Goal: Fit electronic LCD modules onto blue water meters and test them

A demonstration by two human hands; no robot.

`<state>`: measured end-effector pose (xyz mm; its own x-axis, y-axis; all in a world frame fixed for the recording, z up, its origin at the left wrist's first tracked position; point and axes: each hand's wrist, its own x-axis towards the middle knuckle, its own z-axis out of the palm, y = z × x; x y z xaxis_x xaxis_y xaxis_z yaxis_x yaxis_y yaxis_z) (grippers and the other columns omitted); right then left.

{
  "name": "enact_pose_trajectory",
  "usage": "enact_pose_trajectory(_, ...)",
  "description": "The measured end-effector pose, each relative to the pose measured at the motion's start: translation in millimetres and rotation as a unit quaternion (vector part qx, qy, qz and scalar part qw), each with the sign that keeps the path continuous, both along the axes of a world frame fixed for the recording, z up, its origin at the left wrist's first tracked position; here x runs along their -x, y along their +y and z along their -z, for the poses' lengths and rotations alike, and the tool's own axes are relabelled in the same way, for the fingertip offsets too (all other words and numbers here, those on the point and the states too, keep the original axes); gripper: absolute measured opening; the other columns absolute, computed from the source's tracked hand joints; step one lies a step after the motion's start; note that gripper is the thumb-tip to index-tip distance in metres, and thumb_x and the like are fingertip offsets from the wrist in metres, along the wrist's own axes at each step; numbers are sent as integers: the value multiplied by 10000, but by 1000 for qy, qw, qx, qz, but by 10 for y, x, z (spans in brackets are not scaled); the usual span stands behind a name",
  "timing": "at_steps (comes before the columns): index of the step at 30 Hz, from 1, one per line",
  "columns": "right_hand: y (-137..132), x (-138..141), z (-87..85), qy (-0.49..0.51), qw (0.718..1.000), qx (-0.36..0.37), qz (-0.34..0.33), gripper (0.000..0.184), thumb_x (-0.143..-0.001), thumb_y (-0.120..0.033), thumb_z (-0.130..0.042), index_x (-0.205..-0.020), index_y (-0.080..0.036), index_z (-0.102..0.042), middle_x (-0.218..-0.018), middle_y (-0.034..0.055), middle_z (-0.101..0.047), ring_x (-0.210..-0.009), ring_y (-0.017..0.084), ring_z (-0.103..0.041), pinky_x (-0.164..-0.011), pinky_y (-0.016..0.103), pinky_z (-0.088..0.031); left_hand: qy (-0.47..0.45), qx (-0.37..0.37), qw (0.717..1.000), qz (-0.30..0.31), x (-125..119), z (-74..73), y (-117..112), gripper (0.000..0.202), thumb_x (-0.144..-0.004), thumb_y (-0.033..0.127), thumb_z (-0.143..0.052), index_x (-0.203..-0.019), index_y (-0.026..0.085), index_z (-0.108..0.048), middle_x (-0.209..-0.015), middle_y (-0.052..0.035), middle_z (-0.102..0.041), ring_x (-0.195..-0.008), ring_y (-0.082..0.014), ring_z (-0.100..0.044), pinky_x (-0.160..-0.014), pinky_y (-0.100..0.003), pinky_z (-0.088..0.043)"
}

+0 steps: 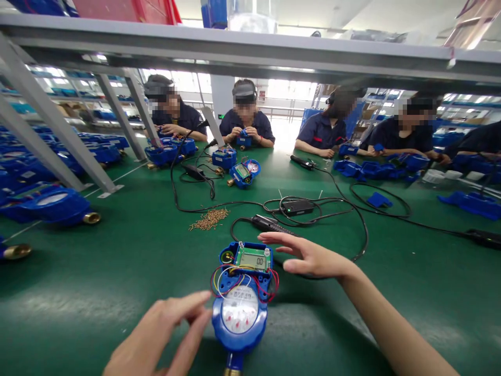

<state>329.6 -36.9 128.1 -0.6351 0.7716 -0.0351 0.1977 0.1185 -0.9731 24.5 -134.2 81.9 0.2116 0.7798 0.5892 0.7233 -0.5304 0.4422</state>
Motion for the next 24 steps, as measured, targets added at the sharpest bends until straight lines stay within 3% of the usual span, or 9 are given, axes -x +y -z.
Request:
enact_pose_trajectory(2, -32, -89, -118, -73, 995, -63, -36, 830, -787, -406, -787, -1507, -305, -387, -1569, 58, -395, -1451, 270, -365, -1179, 475, -327, 15, 26, 1000, 4, -40, -177, 182, 236, -973, 405, -543, -1183, 304, -585, -1056, -13, -706, -923, -221, -673, -817, -348, -538)
enact_pose_trajectory(4, -70, -54, -172, -111, 985, -126, -25, 808, -800, -393, -780, -1503, -299, -392, -1557, 60, -410, -1436, 259, -385, -1175, 450, -346, 67, 42, 996, 33, -160, -284, 348, 177, -978, 351, -549, -1130, 285, -610, -1089, -29, -677, -951, -248, -640, -827, -404, -503)
enact_pose_trajectory(8, -122, 213, -128, -119, 971, -206, 1, 592, -855, -378, -729, -1388, -230, -519, -1390, 88, -565, -1286, 236, -526, -1119, 407, -419, 163, 22, 986, 4, -398, -339, 496, 89, -973, 225, -555, -956, 214, -641, -937, -43, -672, -862, -276, -595, -792, -462, -406)
enact_pose_trajectory(11, -111, 373, -49, -130, 961, -244, 19, 520, -846, -345, -737, -1309, -190, -558, -1298, 114, -580, -1213, 240, -553, -1070, 406, -462, 183, 1, 983, 6, -454, -320, 474, 124, -973, 146, -530, -920, 195, -631, -877, -38, -653, -848, -267, -570, -815, -469, -364)
enact_pose_trajectory(15, -64, 447, 39, -140, 956, -253, 46, 633, -787, -379, -785, -1323, -153, -537, -1308, 148, -577, -1215, 272, -558, -1068, 431, -462, 147, -30, 988, 23, -437, -236, 434, 153, -977, 87, -486, -993, 179, -607, -935, -62, -646, -852, -245, -549, -833, -440, -372)
enact_pose_trajectory(20, -103, 503, 52, -117, 953, -266, 88, 479, -741, -295, -802, -1158, -126, -640, -1133, 130, -678, -1027, 254, -648, -928, 380, -535, 85, -47, 995, 36, -439, -155, 418, 159, -986, 112, -478, -1007, 198, -610, -954, -62, -650, -895, -237, -570, -873, -415, -403)
enact_pose_trajectory(22, -152, 523, 7, -107, 950, -273, 111, 468, -727, -279, -807, -1143, -138, -643, -1113, 119, -691, -1007, 254, -658, -920, 376, -540, 30, -39, 998, 43, -441, -171, 412, 143, -989, 150, -493, -974, 218, -618, -942, -46, -654, -893, -225, -584, -860, -382, -431)
enact_pose_trajectory(24, -204, 527, -54, -100, 942, -296, 124, 465, -730, -293, -806, -1144, -168, -634, -1105, 101, -698, -992, 248, -669, -902, 364, -554, -59, 18, 997, 41, -429, -208, 415, 97, -990, 239, -525, -939, 232, -607, -912, -25, -656, -875, -207, -611, -807, -332, -472)
